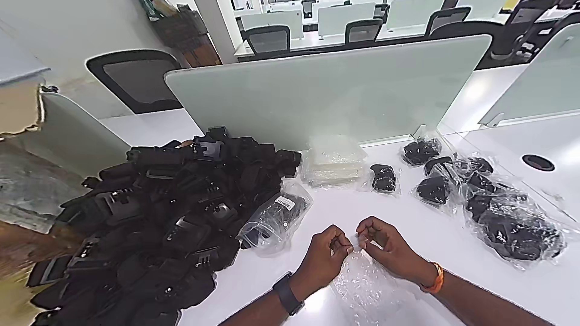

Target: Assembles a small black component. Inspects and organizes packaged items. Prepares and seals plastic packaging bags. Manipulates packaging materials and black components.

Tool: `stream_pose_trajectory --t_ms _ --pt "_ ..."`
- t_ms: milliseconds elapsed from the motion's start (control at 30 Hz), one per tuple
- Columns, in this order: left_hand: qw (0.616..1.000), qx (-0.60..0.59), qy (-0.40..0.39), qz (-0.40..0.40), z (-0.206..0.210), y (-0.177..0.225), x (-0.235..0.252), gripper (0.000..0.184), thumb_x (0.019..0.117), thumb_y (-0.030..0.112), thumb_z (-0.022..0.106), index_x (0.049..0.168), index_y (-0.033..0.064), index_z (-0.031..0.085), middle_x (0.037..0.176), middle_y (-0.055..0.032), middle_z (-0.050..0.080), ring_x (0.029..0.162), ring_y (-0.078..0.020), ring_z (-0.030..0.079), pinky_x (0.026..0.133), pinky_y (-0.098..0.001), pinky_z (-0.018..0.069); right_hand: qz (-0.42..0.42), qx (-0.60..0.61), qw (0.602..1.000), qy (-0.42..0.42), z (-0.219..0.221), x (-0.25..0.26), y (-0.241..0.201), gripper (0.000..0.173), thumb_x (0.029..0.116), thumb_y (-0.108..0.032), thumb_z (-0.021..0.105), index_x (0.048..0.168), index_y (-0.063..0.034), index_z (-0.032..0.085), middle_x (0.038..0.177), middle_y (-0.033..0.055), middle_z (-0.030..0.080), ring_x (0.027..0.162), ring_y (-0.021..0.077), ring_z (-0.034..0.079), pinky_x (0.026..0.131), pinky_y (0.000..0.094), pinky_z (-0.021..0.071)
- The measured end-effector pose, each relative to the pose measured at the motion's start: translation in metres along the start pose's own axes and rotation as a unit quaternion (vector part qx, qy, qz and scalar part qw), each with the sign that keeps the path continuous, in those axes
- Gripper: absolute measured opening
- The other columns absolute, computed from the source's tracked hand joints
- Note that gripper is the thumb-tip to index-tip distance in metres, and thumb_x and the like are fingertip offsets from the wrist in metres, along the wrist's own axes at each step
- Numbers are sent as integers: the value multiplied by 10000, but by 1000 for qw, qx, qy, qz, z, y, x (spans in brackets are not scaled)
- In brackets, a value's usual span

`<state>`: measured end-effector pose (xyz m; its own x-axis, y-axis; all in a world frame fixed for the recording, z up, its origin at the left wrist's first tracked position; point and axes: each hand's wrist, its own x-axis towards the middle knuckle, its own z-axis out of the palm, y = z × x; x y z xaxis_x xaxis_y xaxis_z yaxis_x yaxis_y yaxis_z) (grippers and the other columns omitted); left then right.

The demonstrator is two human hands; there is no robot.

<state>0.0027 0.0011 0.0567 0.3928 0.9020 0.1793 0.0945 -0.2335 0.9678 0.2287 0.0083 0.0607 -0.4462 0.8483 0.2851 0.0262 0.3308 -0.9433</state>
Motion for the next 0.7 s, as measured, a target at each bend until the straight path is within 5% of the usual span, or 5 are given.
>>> stream_pose_trajectory --t_ms 200,400,700 --pt "999 16 1 38 1 3 -1 67 929 55 674 920 34 612 811 -10 662 657 -34 577 599 -191 479 -4 3 1000 -1 6 -1 1 193 912 -37 691 1091 -44 621 923 6 671 826 76 654 769 255 567" --pt "1000 -12 -10 2 0 -2 2 135 921 86 727 990 33 624 868 -20 700 714 -60 645 666 -219 550 -18 6 999 36 3 -2 1 160 889 -2 688 1031 -60 641 874 -14 669 772 66 644 725 247 563" --pt "999 -14 25 29 -1 3 0 109 893 35 731 895 35 622 812 2 688 708 -37 636 661 -202 537 -29 56 996 62 -3 -3 2 135 903 0 687 997 -89 649 902 -25 667 792 63 645 725 243 569"
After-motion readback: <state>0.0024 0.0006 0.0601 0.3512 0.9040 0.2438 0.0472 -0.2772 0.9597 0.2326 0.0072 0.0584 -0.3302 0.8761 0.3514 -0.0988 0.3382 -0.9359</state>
